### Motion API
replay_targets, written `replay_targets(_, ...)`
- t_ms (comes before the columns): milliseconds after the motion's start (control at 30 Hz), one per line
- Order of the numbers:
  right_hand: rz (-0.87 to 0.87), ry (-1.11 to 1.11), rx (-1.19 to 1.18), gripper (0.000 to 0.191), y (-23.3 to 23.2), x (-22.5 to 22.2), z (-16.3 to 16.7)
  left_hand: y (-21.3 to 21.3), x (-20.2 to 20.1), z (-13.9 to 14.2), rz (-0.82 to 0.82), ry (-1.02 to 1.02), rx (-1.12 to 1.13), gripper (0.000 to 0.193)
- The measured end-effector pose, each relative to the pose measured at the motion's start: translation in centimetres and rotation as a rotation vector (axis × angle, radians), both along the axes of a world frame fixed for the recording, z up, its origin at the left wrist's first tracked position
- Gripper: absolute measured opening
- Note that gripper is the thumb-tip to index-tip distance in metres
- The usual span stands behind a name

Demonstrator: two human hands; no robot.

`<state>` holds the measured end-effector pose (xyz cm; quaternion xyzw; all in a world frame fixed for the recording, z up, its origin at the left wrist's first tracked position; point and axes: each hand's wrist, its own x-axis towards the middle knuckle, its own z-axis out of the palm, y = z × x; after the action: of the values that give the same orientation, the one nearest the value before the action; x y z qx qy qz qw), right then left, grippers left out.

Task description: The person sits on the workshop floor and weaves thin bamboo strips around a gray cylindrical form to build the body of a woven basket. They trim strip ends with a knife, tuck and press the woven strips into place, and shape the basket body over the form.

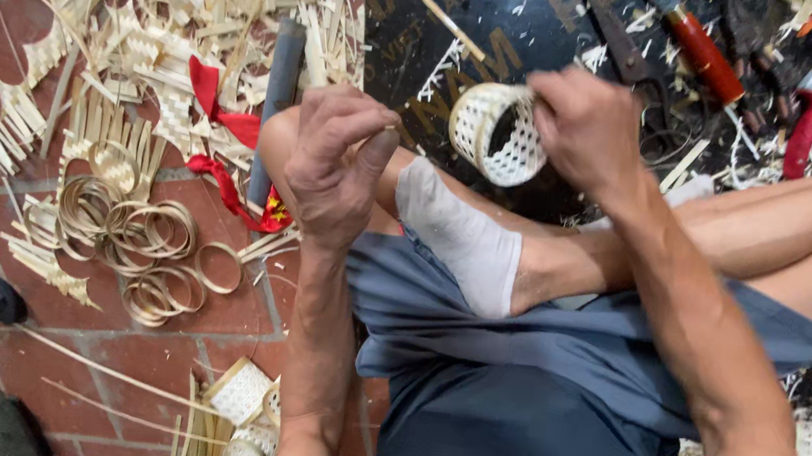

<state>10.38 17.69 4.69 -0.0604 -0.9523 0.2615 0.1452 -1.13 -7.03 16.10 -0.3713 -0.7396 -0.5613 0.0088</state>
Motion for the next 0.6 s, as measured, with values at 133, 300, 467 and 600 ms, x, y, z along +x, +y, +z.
replay_targets(133, 0.236, -0.006, 0.047, 0.013, 1.4, -3.9, -0.3, -1.6, 1.1, 0.4, -0.004, -0.132, 0.131, 0.017)
replay_targets(300, 0.201, -0.315, -0.254, 0.025, 2.5, -5.0, -0.2, -2.7, 0.7, -1.2, 0.156, 0.027, -0.065, 0.014)
replay_targets(467, -0.015, -0.419, -0.699, 0.023, 2.0, -3.1, -0.3, 1.7, -0.1, -6.4, 0.055, -0.201, -0.334, 0.027)
replay_targets(600, -0.168, -0.435, -1.067, 0.018, 1.1, -2.3, -0.5, 3.9, -0.6, -10.2, -0.068, -0.357, -0.594, 0.032)
